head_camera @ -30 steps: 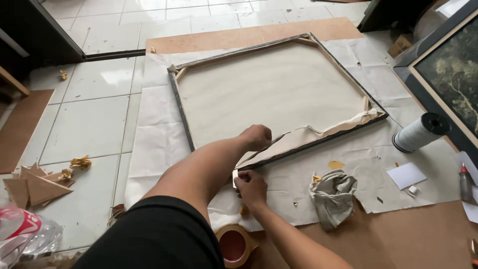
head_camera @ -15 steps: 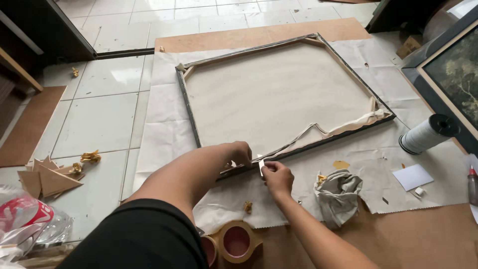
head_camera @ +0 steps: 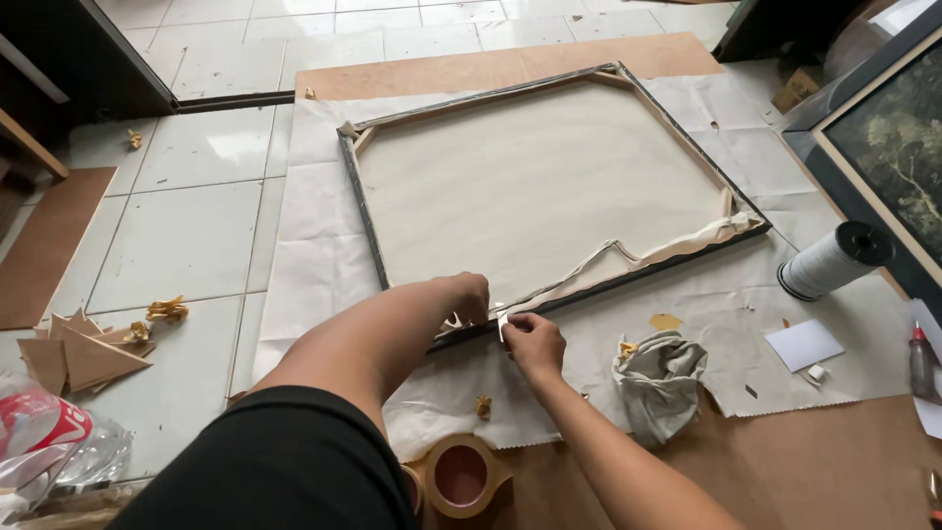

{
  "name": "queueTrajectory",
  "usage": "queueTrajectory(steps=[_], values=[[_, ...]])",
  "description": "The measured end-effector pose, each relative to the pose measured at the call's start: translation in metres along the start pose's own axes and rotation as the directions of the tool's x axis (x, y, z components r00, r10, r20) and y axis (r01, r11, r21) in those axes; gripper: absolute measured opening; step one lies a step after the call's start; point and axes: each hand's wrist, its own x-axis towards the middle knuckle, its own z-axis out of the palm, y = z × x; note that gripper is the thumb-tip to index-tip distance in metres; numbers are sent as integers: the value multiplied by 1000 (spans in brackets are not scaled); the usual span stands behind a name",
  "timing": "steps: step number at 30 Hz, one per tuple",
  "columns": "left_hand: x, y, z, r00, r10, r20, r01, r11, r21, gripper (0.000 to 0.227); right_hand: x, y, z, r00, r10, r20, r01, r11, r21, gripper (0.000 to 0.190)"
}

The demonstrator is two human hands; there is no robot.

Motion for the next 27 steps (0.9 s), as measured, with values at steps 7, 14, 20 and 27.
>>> queueTrajectory(steps=[7, 14, 20, 27], values=[[-1, 3, -2, 1000, 16, 17, -17, 998, 62, 36, -4, 6, 13, 1000, 18, 21, -18, 999, 32, 34], [-5, 0, -10, 998, 9, 57, -13, 998, 62, 30, -17, 3, 16, 999, -5, 43, 3, 999, 43, 32], [-21, 7, -16, 996, -14, 83, 10, 999, 48, 40, -7, 5, 11, 1000, -20, -11, 21, 999, 32, 31], [-13, 4, -12, 999, 10, 38, -12, 998, 55, 33, -27, -4, 23, 999, 16, 45, -18, 1000, 26, 30]])
